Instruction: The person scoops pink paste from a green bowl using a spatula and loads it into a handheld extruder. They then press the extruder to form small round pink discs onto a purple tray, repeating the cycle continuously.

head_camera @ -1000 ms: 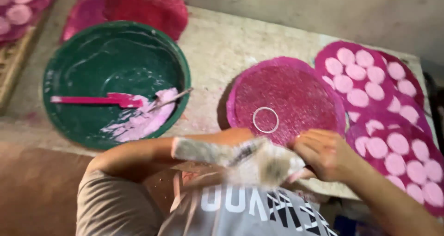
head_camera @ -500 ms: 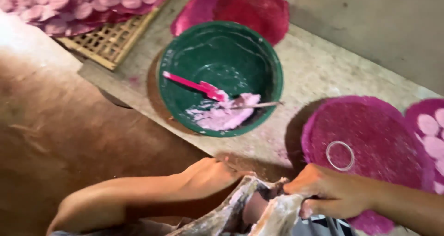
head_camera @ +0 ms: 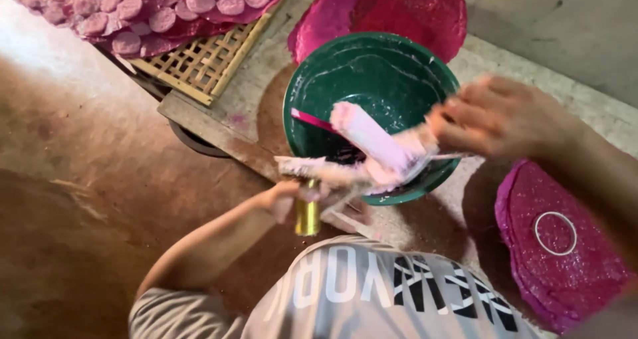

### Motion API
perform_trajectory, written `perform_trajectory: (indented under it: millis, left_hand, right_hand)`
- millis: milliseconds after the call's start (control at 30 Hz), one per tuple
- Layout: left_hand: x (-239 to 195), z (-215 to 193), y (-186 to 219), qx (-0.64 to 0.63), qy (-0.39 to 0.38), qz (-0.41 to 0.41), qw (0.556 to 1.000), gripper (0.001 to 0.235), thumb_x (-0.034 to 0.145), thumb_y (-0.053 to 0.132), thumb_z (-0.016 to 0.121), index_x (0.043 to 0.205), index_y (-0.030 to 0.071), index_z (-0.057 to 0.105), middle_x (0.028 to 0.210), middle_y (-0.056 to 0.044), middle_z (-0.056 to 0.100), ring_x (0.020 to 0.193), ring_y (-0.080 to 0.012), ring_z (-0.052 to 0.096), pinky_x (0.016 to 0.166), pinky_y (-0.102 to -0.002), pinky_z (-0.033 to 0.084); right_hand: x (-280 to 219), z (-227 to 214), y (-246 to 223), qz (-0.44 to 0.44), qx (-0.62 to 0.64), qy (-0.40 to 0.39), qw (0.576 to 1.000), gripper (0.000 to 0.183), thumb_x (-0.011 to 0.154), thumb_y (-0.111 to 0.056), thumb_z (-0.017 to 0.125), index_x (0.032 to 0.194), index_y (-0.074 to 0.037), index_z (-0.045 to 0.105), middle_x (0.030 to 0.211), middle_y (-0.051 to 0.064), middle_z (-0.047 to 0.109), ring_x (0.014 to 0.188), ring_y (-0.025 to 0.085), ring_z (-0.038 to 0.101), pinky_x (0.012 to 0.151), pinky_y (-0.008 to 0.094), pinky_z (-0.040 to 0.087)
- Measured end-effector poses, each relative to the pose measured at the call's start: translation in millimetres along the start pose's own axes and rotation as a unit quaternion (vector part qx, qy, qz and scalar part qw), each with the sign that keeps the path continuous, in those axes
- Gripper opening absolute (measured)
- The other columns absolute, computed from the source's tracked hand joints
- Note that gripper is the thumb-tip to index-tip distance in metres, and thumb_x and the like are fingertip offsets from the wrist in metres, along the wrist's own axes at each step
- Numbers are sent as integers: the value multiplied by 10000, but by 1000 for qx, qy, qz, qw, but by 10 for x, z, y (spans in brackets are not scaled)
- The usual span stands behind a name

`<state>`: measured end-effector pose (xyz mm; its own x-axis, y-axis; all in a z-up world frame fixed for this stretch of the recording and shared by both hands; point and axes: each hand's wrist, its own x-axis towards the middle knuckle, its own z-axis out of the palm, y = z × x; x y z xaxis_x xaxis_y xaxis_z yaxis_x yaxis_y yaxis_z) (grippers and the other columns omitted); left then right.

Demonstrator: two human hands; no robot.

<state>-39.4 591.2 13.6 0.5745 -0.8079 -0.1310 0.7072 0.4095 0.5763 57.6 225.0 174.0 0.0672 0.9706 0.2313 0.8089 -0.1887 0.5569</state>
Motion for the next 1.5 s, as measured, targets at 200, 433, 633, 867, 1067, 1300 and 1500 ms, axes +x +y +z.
perform_trajectory:
  millis: [200,433,633,867,1067,1300,1500]
  left_hand:
    - [136,-294,80,197,266,302,894,286,907,107,702,1161,-6,634,973,-91,666,794,-188,667,672,-314,553]
    - [528,-935,37,391,422,465,673,268,926,-4,659,1185,21,594,1064,-49,633,926,-143,631,792,-291,527]
    - [680,-1284,-122,322,471,389,723,185,944,29,674,1127,25,646,1046,-31,671,913,-142,668,784,-283,560]
    - [832,-1273,5,367,507,364,689,324,873,18,705,1189,9,632,1112,-49,670,1019,-160,654,866,-299,547]
    - [832,-1062,169,420,477,381,672,454,874,-12,692,1315,2,586,1250,-70,642,1152,-173,619,984,-309,509]
    - [822,-1033,140,405,504,329,689,361,900,-22,706,1254,11,645,1166,-68,677,1078,-173,658,919,-300,548]
    - [828,-1012,147,435,460,388,670,401,909,-24,675,1303,23,616,1231,-55,654,1131,-168,637,960,-296,527]
  right_hand:
    - [560,669,-202,267,146,161,939,326,1019,-166,695,1323,-59,645,1273,142,568,1172,316,562,948,417,446]
    - [1033,2348,-1082,23,112,-27,993,351,809,-320,584,1080,-181,758,1296,21,625,1192,204,587,983,384,459]
    - [957,2808,-555,176,120,-205,955,216,908,-203,636,1007,-118,809,1190,41,712,1264,287,581,1075,380,465]
    - [381,2332,262,244,263,-555,750,258,989,-288,557,1187,-285,722,1239,101,726,1155,347,685,922,492,568]
    - [280,2416,137,244,282,-595,712,403,885,-256,624,1272,-301,728,1260,114,717,1133,352,692,934,493,567]
    - [305,2696,-293,250,369,-531,720,453,814,-256,659,1258,-309,735,1194,107,729,1090,320,705,930,477,565]
    - [524,2542,-348,222,280,-488,796,287,1010,-264,564,1112,-215,827,1089,100,799,1055,277,765,910,436,611]
